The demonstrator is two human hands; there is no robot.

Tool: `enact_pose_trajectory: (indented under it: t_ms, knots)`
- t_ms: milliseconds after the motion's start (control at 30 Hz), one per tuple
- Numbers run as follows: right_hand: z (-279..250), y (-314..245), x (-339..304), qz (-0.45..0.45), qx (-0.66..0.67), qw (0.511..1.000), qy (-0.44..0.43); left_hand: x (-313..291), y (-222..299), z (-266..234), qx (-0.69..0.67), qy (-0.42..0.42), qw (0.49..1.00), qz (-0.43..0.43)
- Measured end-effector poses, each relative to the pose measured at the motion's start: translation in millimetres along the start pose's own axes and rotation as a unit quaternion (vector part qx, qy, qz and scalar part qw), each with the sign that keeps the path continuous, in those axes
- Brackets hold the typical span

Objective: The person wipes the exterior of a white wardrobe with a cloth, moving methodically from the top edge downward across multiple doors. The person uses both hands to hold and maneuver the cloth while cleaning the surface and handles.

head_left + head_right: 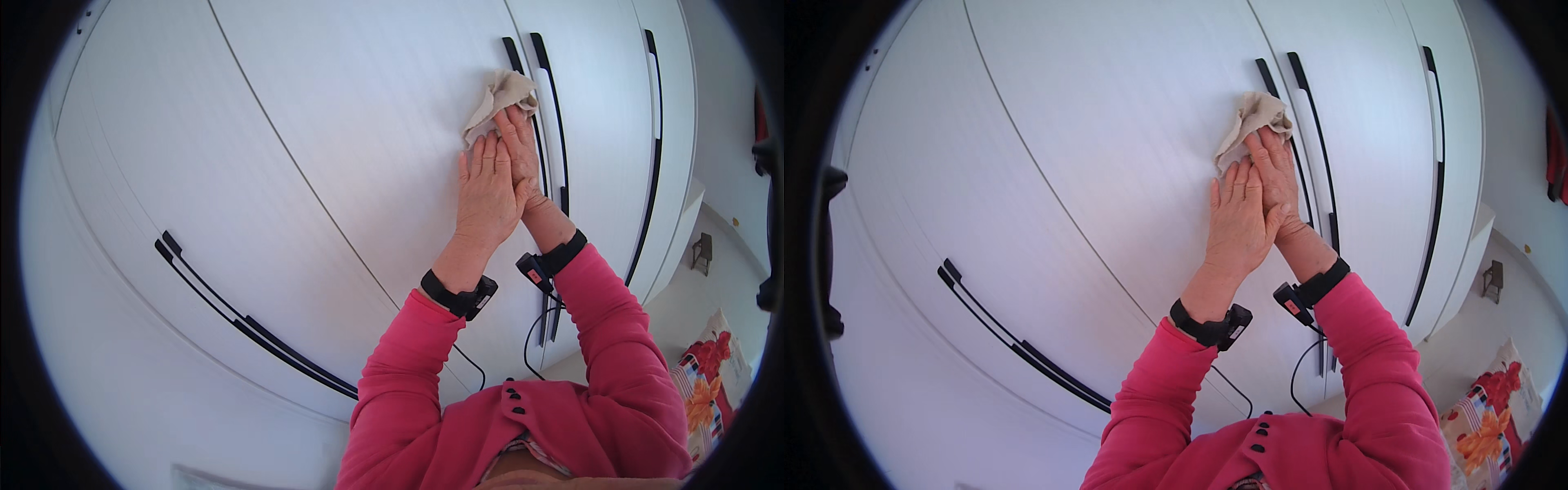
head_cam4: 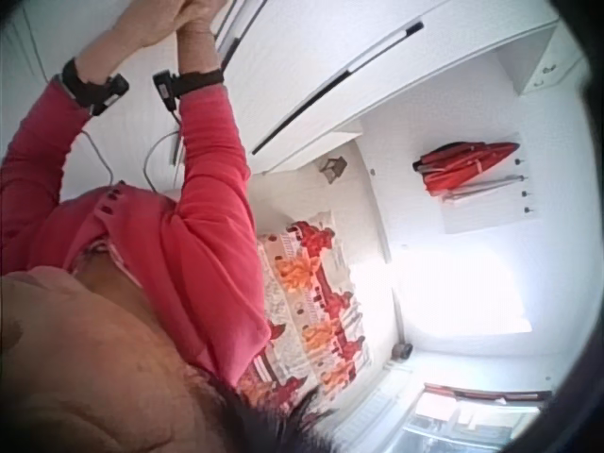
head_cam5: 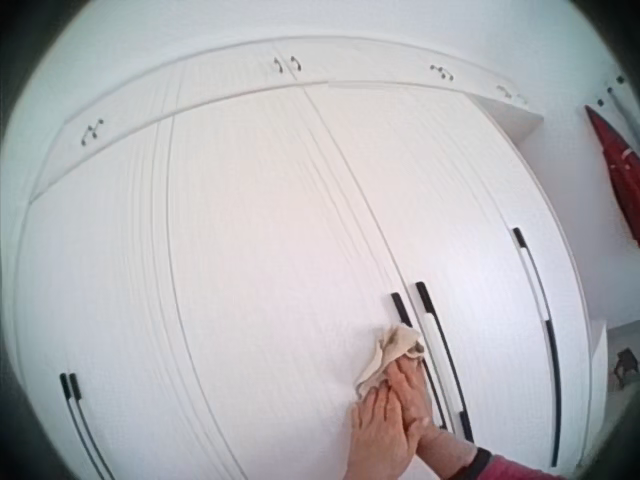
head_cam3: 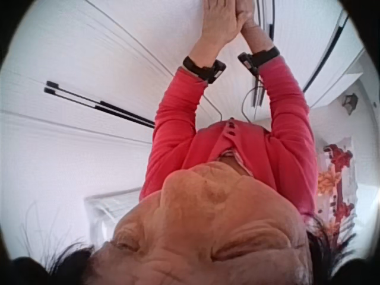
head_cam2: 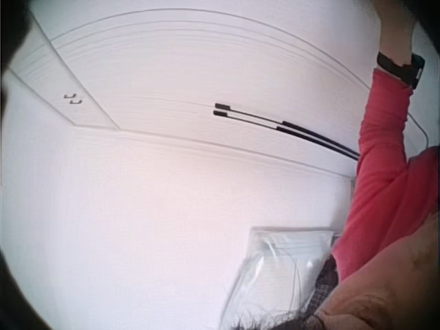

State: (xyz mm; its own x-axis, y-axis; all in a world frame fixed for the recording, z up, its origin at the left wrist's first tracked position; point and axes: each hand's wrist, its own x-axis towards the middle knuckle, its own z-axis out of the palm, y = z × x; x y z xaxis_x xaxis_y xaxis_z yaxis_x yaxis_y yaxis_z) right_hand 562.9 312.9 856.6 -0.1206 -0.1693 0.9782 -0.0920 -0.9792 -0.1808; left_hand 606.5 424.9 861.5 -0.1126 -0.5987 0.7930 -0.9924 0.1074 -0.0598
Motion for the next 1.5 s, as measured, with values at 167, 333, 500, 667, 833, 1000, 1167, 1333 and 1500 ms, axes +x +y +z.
enact_pose_trajectory:
  t_ms: [167,333,500,667,833,1000,1167,1333,1500]
  knots:
    - [41,-51,12,-0.029,-0.049,0.996,-0.070,-25,-31,-47,0.011,0.031,0.998,-0.058]
    - [104,-133,19,-0.108,-0.064,0.983,-0.131,-71,-83,-120,0.001,0.064,0.986,-0.152]
    - [162,-224,0,-0.181,-0.027,0.965,-0.186,-136,-133,-174,0.006,0.122,0.967,-0.222]
    - [220,-304,-43,-0.251,0.032,0.932,-0.262,-209,-180,-209,-0.015,0.199,0.932,-0.303]
    - [255,-358,-84,-0.301,0.065,0.897,-0.318,-267,-210,-231,-0.051,0.285,0.903,-0.317]
    - [284,-389,-102,-0.343,0.104,0.882,-0.305,-292,-224,-246,-0.046,0.343,0.883,-0.318]
    - [288,-388,-138,-0.362,0.151,0.858,-0.332,-318,-219,-234,-0.209,0.357,0.818,-0.398]
    - [255,-364,-183,-0.359,0.172,0.828,-0.395,-353,-183,-203,-0.282,0.333,0.762,-0.478]
    - [233,-338,-175,-0.361,0.167,0.860,-0.320,-350,-174,-190,-0.208,0.316,0.837,-0.395]
